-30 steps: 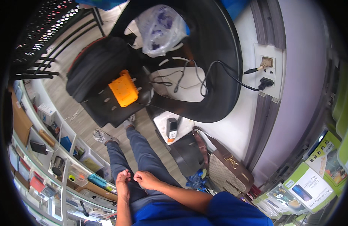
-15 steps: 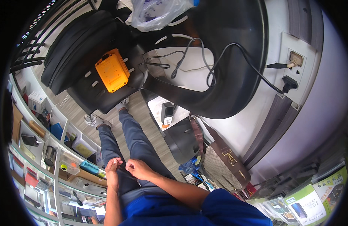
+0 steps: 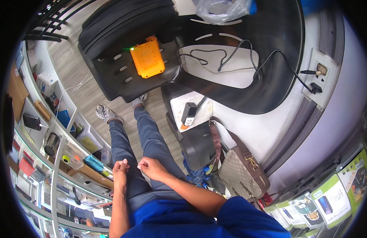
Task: The person picks up a yellow power tool and a battery pack, then walks to a counter to insert the battery into the tool. They carry the tool to a chair, place it on the seat, and connect a charging cable to a wall outlet. The person then places a smartphone on the chair and connects it to the charger before adjusting the bag and cables.
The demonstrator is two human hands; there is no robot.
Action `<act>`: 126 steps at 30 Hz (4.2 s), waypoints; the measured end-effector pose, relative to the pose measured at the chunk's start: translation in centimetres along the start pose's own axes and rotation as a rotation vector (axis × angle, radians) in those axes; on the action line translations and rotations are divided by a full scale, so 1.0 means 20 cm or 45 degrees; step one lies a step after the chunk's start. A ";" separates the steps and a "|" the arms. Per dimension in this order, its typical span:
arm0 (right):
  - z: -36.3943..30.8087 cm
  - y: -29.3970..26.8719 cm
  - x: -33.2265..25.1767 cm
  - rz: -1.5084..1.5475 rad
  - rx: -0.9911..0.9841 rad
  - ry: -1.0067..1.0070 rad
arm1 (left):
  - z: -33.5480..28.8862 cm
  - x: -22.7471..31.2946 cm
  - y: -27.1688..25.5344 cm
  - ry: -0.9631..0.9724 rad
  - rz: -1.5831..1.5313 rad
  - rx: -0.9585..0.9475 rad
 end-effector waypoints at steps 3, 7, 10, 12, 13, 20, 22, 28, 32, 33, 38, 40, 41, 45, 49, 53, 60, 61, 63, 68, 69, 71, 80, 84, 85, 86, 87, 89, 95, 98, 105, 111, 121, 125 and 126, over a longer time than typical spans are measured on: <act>0.01 0.05 0.01 -0.007 -0.026 0.018 | -0.02 -0.04 -0.04 0.028 -0.116 -0.041; 0.03 0.11 0.03 -0.026 -0.029 0.005 | -0.02 -0.09 -0.08 0.025 -0.175 -0.053; 0.04 0.13 0.08 -0.062 -0.034 0.103 | -0.02 -0.15 -0.10 0.036 -0.212 -0.067; 0.04 0.15 0.11 -0.058 -0.037 0.148 | -0.02 -0.19 -0.12 0.027 -0.206 -0.086; 0.04 0.16 0.11 -0.075 -0.041 0.146 | -0.02 -0.22 -0.12 0.007 -0.193 -0.097; 0.05 0.27 0.11 -0.211 -0.118 0.151 | -0.04 -0.28 -0.18 0.066 -0.318 -0.120; 0.05 0.30 0.11 -0.220 -0.144 0.141 | -0.04 -0.28 -0.21 0.076 -0.374 -0.114; 0.06 0.40 0.14 -0.174 -0.228 0.184 | -0.06 -0.31 -0.29 0.100 -0.400 -0.062; 0.06 0.42 0.13 -0.155 -0.208 0.207 | -0.07 -0.32 -0.32 0.085 -0.396 -0.082; 0.06 0.43 0.12 -0.158 -0.206 0.215 | -0.07 -0.32 -0.33 0.081 -0.391 -0.092; 0.07 0.44 0.11 -0.239 -0.193 0.222 | -0.07 -0.32 -0.34 0.090 -0.416 -0.101; 0.07 0.45 0.12 -0.296 -0.184 0.222 | -0.06 -0.33 -0.35 0.101 -0.425 -0.097; 0.08 0.45 0.12 -0.284 -0.176 0.212 | -0.06 -0.33 -0.35 0.094 -0.429 -0.091; 0.09 0.47 0.14 -0.315 -0.170 0.224 | -0.06 -0.35 -0.36 0.084 -0.430 -0.078; 0.07 0.48 0.16 -0.337 -0.182 0.258 | -0.06 -0.35 -0.35 0.126 -0.357 -0.068; 0.07 0.48 0.16 -0.332 -0.170 0.218 | -0.06 -0.35 -0.32 0.161 -0.264 -0.085; 0.06 0.46 0.15 -0.305 -0.154 0.161 | -0.06 -0.34 -0.31 0.154 -0.316 -0.092; 0.06 0.45 0.16 -0.313 -0.151 0.178 | -0.06 -0.36 -0.31 0.113 -0.270 -0.091; 0.06 0.44 0.15 -0.309 -0.146 0.162 | -0.06 -0.34 -0.30 0.130 -0.288 -0.118; 0.06 0.43 0.16 -0.288 -0.138 0.166 | -0.07 -0.33 -0.30 0.120 -0.303 -0.071; 0.06 0.43 0.16 -0.295 -0.137 0.160 | -0.06 -0.33 -0.29 0.121 -0.283 -0.086; 0.06 0.43 0.16 -0.297 -0.135 0.155 | -0.06 -0.32 -0.28 0.122 -0.274 -0.115; 0.02 0.49 0.10 -0.264 -0.207 0.117 | -0.06 -0.34 -0.29 0.175 -0.385 -0.030; -0.04 0.55 -0.03 -0.376 -0.259 -0.053 | -0.07 -0.32 -0.28 0.206 -0.474 -0.017; -0.05 0.54 -0.05 -0.378 -0.255 -0.061 | -0.07 -0.32 -0.27 0.202 -0.505 -0.018; -0.05 0.54 -0.06 -0.366 -0.255 -0.086 | -0.07 -0.32 -0.27 0.194 -0.519 -0.025; -0.06 0.53 -0.06 -0.390 -0.255 -0.055 | -0.07 -0.32 -0.26 0.186 -0.532 -0.031; -0.06 0.50 -0.06 -0.406 -0.249 -0.040 | -0.08 -0.31 -0.25 0.178 -0.562 -0.044; -0.05 0.40 -0.04 -0.159 -0.163 0.002 | -0.09 -0.25 -0.19 0.292 -0.723 -0.049; -0.05 0.36 -0.14 -0.160 -0.138 -0.130 | -0.10 -0.21 -0.18 0.323 -0.726 -0.031; -0.03 0.18 -0.40 -0.481 0.080 -0.514 | -0.10 -0.24 -0.11 0.237 -0.853 -0.016; -0.01 0.20 -0.46 -0.680 0.054 -0.783 | -0.02 -0.30 -0.08 0.134 -0.966 0.040; 0.02 0.40 -0.57 -0.682 0.093 -0.752 | 0.14 -0.34 -0.43 0.157 -1.110 0.414; -0.05 0.26 -0.57 -0.685 0.134 -0.698 | 0.01 -0.58 -0.84 0.185 -1.038 0.594; -0.06 0.20 -0.55 -0.740 0.156 -0.618 | -0.07 -0.65 -0.92 0.186 -0.977 0.591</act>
Point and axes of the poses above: each hand's wrist, its own z-axis towards the middle knuckle, its own y-axis out of the palm, x = y × z, the point moved 10 cm from there along z, towards the middle knuckle, and after that the axes turned 5 degrees about -x, right-handed, at the moved point
